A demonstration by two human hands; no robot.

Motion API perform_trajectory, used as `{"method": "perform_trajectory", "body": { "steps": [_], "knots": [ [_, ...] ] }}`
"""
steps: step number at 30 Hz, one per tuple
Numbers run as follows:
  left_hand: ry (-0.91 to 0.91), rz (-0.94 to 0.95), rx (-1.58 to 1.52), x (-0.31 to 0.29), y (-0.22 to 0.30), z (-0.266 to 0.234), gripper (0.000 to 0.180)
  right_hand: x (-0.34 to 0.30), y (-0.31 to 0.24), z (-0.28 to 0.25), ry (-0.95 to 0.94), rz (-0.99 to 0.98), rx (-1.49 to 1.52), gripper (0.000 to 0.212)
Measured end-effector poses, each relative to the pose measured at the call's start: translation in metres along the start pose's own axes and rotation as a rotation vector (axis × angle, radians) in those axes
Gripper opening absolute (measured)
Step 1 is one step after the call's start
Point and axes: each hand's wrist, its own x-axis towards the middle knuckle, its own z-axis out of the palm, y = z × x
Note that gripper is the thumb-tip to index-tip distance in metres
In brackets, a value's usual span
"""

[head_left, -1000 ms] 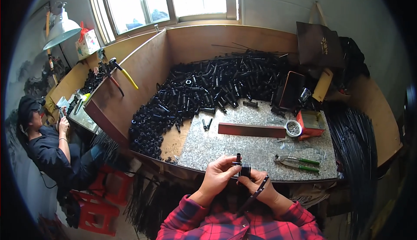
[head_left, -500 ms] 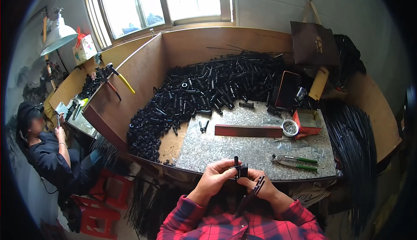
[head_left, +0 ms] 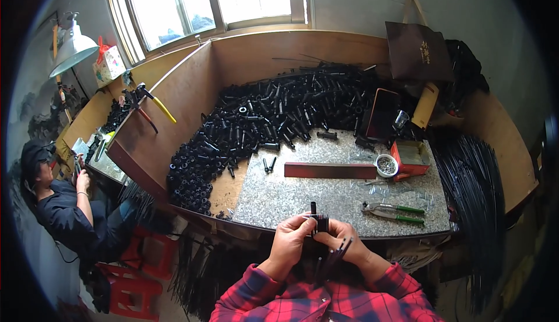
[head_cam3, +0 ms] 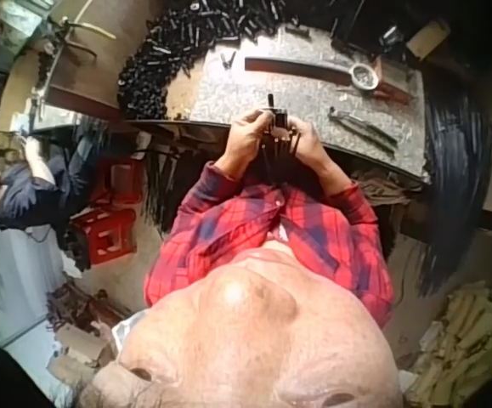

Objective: The recorder is assembling bundles of wires by inserting them into plastic housings and using pliers for manipulation.

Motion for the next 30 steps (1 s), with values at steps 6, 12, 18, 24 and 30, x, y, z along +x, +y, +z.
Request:
{"method": "perform_trajectory", "body": {
  "steps": [6, 12, 18, 24, 30],
  "knots": [
    [0.073, -0.026, 0.151, 0.002, 0.013, 0.003, 0.026, 0.015, -0.014, -0.003, -0.066, 0.047, -0.052, 0.019],
    [0.033, 0.020, -0.083, 0.010, -0.003, 0.000, 0.034, 0.017, -0.020, -0.003, -0.140, 0.056, 0.090, 0.017],
    [0.063, 0.109, -0.096, 0.006, -0.012, 0.001, 0.033, 0.010, -0.017, -0.004, -0.119, -0.107, -0.032, 0.019],
    [0.078, 0.146, -0.133, 0.005, -0.013, 0.006, 0.030, 0.012, -0.016, -0.003, -0.089, -0.028, 0.049, 0.019],
    [0.094, 0.170, -0.157, 0.007, -0.015, 0.011, 0.031, 0.019, -0.015, -0.009, -0.173, -0.016, 0.095, 0.017]
  ]
}}
